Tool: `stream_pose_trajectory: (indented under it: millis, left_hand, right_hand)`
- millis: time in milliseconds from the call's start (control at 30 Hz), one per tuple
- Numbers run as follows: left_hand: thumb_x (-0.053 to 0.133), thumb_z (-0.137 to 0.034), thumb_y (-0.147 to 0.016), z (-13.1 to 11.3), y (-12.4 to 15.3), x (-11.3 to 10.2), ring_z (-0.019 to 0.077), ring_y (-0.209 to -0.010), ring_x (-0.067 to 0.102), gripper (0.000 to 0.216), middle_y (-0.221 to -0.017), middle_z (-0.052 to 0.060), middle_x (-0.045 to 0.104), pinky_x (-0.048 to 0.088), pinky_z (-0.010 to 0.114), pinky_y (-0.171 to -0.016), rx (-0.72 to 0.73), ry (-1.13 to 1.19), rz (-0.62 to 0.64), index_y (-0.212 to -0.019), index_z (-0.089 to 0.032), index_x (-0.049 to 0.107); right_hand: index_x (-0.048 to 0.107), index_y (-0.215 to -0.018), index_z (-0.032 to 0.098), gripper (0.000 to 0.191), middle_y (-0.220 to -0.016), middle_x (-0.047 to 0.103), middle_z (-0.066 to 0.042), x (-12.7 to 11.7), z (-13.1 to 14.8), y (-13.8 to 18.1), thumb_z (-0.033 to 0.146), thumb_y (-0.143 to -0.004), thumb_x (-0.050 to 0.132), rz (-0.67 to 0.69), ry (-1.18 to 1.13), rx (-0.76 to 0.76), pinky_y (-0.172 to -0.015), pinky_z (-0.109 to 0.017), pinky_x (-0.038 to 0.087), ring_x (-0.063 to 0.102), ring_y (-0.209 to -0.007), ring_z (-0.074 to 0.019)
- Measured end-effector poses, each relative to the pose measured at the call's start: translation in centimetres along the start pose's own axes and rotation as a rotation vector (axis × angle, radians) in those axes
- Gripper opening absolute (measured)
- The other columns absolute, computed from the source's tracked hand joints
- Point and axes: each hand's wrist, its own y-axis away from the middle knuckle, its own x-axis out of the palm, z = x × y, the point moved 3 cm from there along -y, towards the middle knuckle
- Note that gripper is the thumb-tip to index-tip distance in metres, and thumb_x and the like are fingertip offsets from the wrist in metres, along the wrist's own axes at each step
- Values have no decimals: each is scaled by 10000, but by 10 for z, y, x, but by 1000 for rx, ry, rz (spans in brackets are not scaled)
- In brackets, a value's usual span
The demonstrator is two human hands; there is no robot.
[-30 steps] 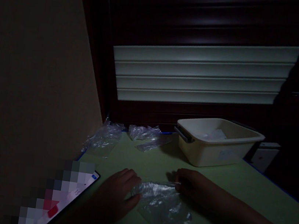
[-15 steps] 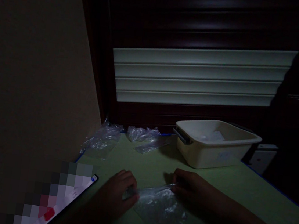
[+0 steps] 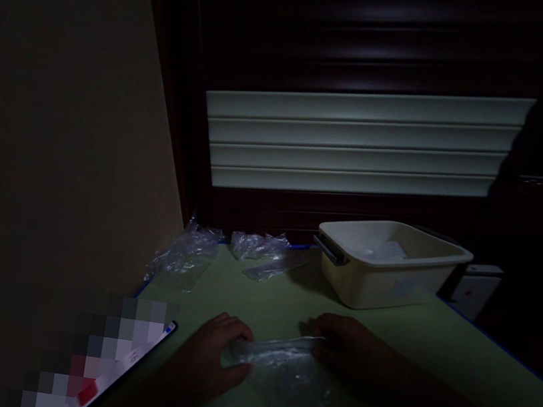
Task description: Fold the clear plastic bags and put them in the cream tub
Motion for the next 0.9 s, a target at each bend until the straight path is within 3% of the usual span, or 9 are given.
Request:
stream_pose_trajectory:
  millis: [133, 267, 400, 633, 900]
  left_hand:
    - [588, -57, -681, 1, -3, 2, 187, -758, 520, 146, -751, 7, 561, 382, 278, -704, 73, 4, -3, -762, -172, 554]
    - [512, 26, -623, 2, -5, 1, 172, -750, 523, 212, -730, -2, 536, 380, 248, -682, 81, 8, 4, -694, -173, 501]
    - [456, 52, -551, 3, -5, -1, 166, -743, 525, 266, -736, -4, 525, 377, 233, -656, 70, -5, 24, -688, -176, 473]
    - [459, 37, -632, 3, -4, -4, 175, -767, 533, 247, -791, 17, 567, 391, 247, -672, 99, -61, 48, -746, -178, 505]
    - [454, 10, -781, 3, 1, -2, 195, -771, 537, 243, -835, 35, 642, 394, 302, -708, 397, -486, 102, -877, -178, 573]
  right_hand:
    - [621, -902, 147, 155, -889, 640, -62, -1, -3, 1, 196, -776, 545, 16, -19, -8, -677, -302, 444, 601, -792, -208]
    - [624, -992, 164, 253, -975, 645, -66, -1, -7, 2, 232, -750, 598, 43, -45, -5, -726, -322, 453, 601, -856, -224]
    - [633, -923, 168, 191, -933, 645, -55, -1, -9, 0, 175, -743, 571, 29, -1, -34, -719, -321, 447, 596, -836, -217]
    - [615, -824, 156, 121, -842, 626, -48, -3, 8, 4, 113, -760, 523, 31, 54, -95, -623, -261, 412, 579, -737, -173]
    - [649, -851, 177, 274, -841, 623, -42, -1, 26, 13, -7, -736, 482, -52, 310, -350, -634, -237, 400, 554, -709, -141]
